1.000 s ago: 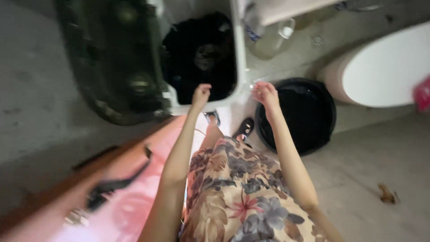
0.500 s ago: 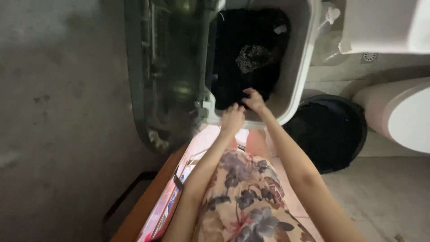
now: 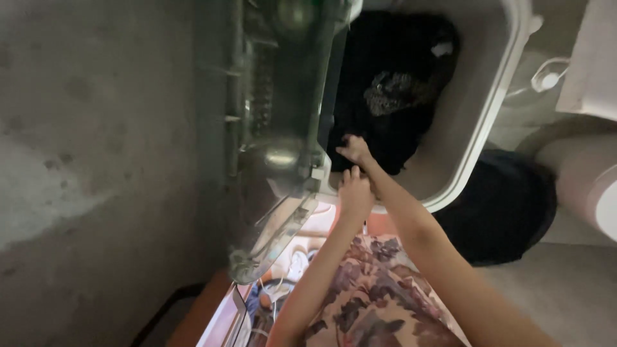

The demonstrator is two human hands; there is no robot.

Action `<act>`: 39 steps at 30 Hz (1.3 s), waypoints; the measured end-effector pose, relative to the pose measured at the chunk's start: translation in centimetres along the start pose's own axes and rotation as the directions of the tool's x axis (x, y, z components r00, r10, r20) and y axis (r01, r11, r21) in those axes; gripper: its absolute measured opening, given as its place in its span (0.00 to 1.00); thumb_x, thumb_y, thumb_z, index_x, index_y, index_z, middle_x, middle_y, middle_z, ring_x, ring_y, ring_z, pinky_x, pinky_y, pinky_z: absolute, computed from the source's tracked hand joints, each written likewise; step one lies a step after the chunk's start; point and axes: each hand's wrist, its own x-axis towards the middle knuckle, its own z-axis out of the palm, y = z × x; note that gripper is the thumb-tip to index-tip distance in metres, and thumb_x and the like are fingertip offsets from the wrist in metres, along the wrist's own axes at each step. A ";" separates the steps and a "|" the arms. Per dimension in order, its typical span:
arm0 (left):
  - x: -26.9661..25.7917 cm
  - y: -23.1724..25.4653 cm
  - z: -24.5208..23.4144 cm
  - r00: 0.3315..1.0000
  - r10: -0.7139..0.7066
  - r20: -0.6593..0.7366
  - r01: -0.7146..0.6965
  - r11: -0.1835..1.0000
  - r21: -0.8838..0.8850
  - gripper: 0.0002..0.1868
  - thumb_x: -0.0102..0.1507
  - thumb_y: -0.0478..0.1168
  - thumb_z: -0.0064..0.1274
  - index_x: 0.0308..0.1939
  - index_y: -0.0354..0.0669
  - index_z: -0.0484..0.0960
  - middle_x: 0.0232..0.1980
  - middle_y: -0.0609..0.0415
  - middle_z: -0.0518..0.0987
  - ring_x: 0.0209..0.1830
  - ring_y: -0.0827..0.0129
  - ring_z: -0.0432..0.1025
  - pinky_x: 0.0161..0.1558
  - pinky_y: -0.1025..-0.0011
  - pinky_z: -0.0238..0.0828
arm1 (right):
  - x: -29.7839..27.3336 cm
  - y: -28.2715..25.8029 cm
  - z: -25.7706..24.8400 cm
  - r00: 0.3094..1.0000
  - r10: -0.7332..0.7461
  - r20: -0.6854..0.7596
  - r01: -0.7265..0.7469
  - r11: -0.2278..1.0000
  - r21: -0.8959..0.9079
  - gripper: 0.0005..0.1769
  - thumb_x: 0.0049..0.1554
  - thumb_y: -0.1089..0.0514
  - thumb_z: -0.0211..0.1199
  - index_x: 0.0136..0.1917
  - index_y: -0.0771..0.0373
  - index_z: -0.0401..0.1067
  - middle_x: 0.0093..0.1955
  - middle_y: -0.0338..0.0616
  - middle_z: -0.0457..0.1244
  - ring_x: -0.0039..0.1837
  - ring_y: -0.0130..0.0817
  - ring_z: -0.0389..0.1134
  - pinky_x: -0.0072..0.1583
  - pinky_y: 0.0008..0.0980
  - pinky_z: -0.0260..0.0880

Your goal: Unloading wet clothes from a small washing machine into a bucket.

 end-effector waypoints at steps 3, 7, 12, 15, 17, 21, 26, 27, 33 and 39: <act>1.3 -1.2 2.3 1.000 -0.027 -0.010 0.026 0.999 -0.029 0.10 0.57 0.40 0.56 0.40 0.42 0.84 0.59 0.48 0.73 0.61 0.50 0.68 0.56 0.52 0.71 | -2.3 3.0 -1.2 0.988 -0.056 -0.146 0.078 0.986 0.145 0.26 0.54 0.46 0.66 0.61 0.63 0.76 0.55 0.57 0.71 0.58 0.50 0.73 0.59 0.44 0.72; 1.5 -0.6 0.6 0.999 -0.036 0.012 0.038 0.982 -0.184 0.09 0.59 0.36 0.55 0.43 0.40 0.79 0.60 0.46 0.71 0.59 0.47 0.69 0.52 0.51 0.72 | -13.6 0.1 -10.9 0.971 0.047 -0.234 0.105 0.797 0.595 0.21 0.60 0.47 0.61 0.62 0.60 0.74 0.53 0.42 0.69 0.54 0.34 0.69 0.52 0.35 0.69; 2.2 2.3 -0.6 0.988 0.029 -0.151 -0.140 0.579 -0.803 0.34 0.57 0.38 0.59 0.65 0.40 0.61 0.66 0.41 0.64 0.63 0.49 0.67 0.60 0.56 0.70 | -25.4 -6.6 -22.4 0.969 0.222 -0.107 0.026 0.340 0.940 0.20 0.58 0.43 0.64 0.62 0.45 0.71 0.46 0.27 0.67 0.46 0.21 0.66 0.45 0.24 0.64; 2.4 6.6 -8.7 0.992 0.045 0.120 0.112 0.150 -0.982 0.44 0.55 0.50 0.61 0.70 0.44 0.56 0.68 0.46 0.65 0.64 0.59 0.66 0.56 0.62 0.71 | -29.6 -8.9 -25.8 0.977 0.146 -0.156 0.064 0.495 0.867 0.20 0.59 0.39 0.64 0.58 0.51 0.74 0.47 0.24 0.66 0.46 0.17 0.64 0.46 0.21 0.60; 3.6 6.8 -7.8 0.978 0.049 0.203 0.189 0.208 -0.960 0.41 0.57 0.55 0.61 0.66 0.41 0.62 0.64 0.47 0.70 0.61 0.61 0.69 0.54 0.64 0.72 | -30.8 -9.0 -26.9 0.960 0.217 -0.174 0.053 0.469 0.881 0.18 0.59 0.38 0.61 0.54 0.49 0.76 0.45 0.24 0.66 0.44 0.16 0.63 0.45 0.21 0.61; 4.5 6.8 -7.6 0.984 -0.006 0.177 0.165 0.404 -0.900 0.38 0.64 0.62 0.62 0.52 0.22 0.81 0.48 0.46 0.82 0.49 0.66 0.73 0.51 0.65 0.71 | -33.5 -5.4 -27.0 0.903 0.089 -0.421 0.309 0.545 0.779 0.16 0.68 0.44 0.64 0.43 0.56 0.76 0.39 0.34 0.61 0.41 0.21 0.60 0.47 0.24 0.60; 2.2 6.2 -16.7 0.993 0.062 -0.098 -0.110 0.241 -0.964 0.33 0.63 0.58 0.62 0.55 0.28 0.79 0.51 0.52 0.81 0.50 0.70 0.73 0.55 0.68 0.69 | -37.5 -3.8 -27.7 0.602 0.160 -0.782 0.463 0.728 0.505 0.18 0.67 0.51 0.69 0.40 0.59 0.69 0.41 0.34 0.58 0.49 0.24 0.56 0.54 0.27 0.56; 1.1 6.5 -18.5 0.975 0.104 -0.197 -0.213 0.175 -0.961 0.32 0.62 0.56 0.61 0.59 0.33 0.77 0.55 0.54 0.81 0.53 0.71 0.74 0.58 0.70 0.67 | -37.4 -2.5 -26.8 0.537 0.154 -0.829 0.401 0.818 0.412 0.21 0.68 0.52 0.71 0.40 0.62 0.66 0.42 0.37 0.54 0.52 0.29 0.53 0.56 0.31 0.54; 1.4 6.2 -22.3 0.947 0.108 -0.302 -0.318 0.442 -0.839 0.23 0.66 0.53 0.58 0.49 0.35 0.86 0.44 0.52 0.86 0.45 0.68 0.78 0.52 0.70 0.73 | -42.6 -6.8 -28.1 0.169 -0.077 -0.983 0.097 0.993 -0.062 0.15 0.61 0.51 0.73 0.44 0.63 0.74 0.52 0.51 0.52 0.57 0.45 0.50 0.62 0.39 0.51; -1.1 9.2 -30.1 0.799 0.305 -0.518 -0.601 0.357 -0.715 0.22 0.65 0.48 0.62 0.53 0.32 0.83 0.50 0.50 0.85 0.50 0.69 0.77 0.56 0.71 0.72 | -44.1 0.8 -28.9 0.506 0.156 -0.848 0.562 0.686 0.462 0.20 0.71 0.50 0.64 0.42 0.60 0.62 0.39 0.31 0.50 0.43 0.23 0.48 0.45 0.26 0.49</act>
